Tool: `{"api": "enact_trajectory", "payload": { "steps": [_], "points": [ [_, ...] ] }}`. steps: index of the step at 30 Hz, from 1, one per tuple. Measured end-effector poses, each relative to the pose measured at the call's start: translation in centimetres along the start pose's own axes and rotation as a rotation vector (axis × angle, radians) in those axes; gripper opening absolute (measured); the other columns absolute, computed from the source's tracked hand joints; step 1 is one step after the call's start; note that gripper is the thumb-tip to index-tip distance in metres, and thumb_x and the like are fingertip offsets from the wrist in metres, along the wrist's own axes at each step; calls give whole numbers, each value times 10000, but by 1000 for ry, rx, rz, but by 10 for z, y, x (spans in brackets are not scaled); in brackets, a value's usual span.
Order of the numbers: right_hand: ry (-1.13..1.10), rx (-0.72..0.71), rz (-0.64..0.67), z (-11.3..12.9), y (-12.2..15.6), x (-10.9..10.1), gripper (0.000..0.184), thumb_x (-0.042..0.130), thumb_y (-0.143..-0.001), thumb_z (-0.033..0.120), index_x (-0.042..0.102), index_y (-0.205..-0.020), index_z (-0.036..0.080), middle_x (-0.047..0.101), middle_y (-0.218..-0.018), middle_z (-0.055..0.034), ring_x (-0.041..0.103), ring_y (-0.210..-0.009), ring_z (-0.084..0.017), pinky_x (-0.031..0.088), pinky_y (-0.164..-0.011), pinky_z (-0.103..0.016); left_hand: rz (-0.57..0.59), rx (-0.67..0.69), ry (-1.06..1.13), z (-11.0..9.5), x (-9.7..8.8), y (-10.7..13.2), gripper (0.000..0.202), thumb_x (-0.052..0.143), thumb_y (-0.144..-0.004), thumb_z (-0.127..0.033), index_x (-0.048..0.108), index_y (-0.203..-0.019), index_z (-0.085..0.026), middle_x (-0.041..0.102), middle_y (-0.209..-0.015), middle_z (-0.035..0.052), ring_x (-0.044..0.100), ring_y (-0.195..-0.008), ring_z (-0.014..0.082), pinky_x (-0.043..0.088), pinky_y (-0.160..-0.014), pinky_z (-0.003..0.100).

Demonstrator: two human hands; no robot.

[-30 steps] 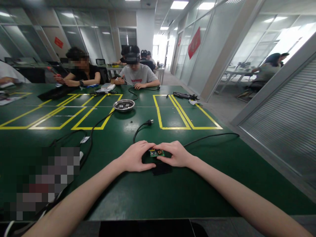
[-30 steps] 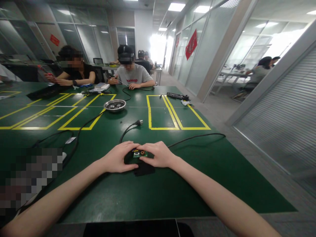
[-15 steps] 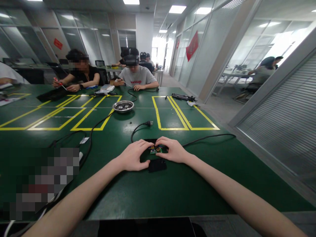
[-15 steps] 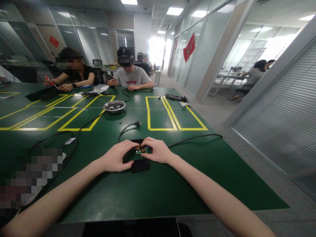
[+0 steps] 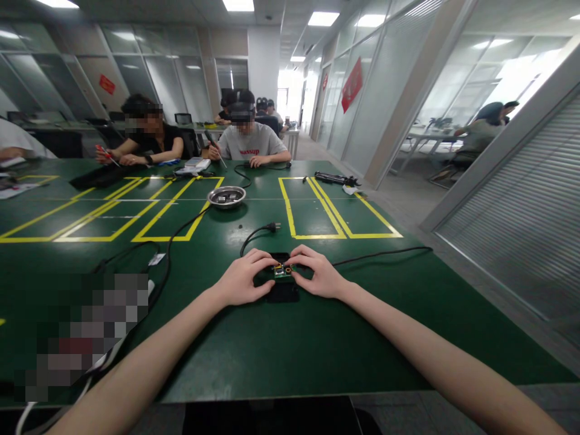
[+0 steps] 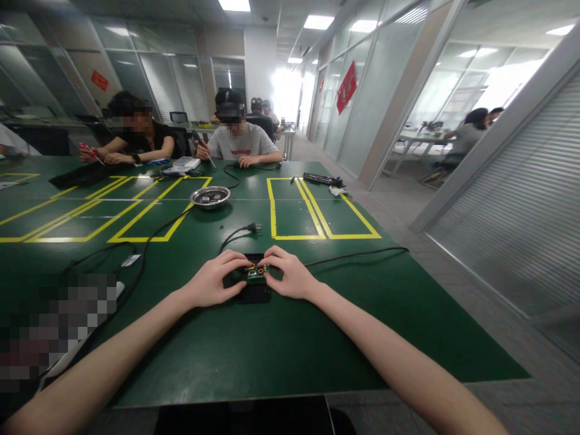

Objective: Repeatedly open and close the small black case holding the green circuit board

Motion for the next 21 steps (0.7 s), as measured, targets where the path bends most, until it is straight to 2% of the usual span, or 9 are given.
{"api": "enact_trajectory", "payload": {
  "steps": [5,10,14,21],
  "points": [
    [-54,-55,-36,16,-1,-7,173,646,-905,169,709,-1061,206,657,-1034,-87,661,-926,-206,575,-818,-338,-65,33,-108,-4,-8,0,204,511,-964,-231,695,-1035,-182,711,-952,86,674,-867,208,558,-776,318],
    [-101,-79,95,27,-1,-3,156,657,-880,174,704,-1027,196,688,-970,-78,673,-854,-194,569,-762,-313,45,96,-94,-13,-9,5,153,538,-880,-221,686,-883,-185,683,-758,38,639,-675,167,484,-619,262],
    [-102,-51,222,26,1,5,142,660,-864,168,698,-1000,188,699,-892,-54,671,-767,-169,546,-703,-273,131,83,-25,-15,-6,7,130,548,-810,-187,674,-840,-187,662,-710,16,604,-607,147,420,-559,246],
    [-4,-98,255,26,3,10,128,640,-853,188,695,-968,179,696,-848,-44,655,-709,-157,499,-639,-251,241,8,35,-17,-1,7,113,556,-788,-163,664,-766,-185,625,-664,-1,532,-538,125,361,-535,237]
  ]
}}
Point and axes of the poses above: each hand's wrist, its own y-axis away from the middle knuckle, its own x-axis out of the palm, z = x × y, the point moved 5 cm from there along -y, towards the middle knuckle
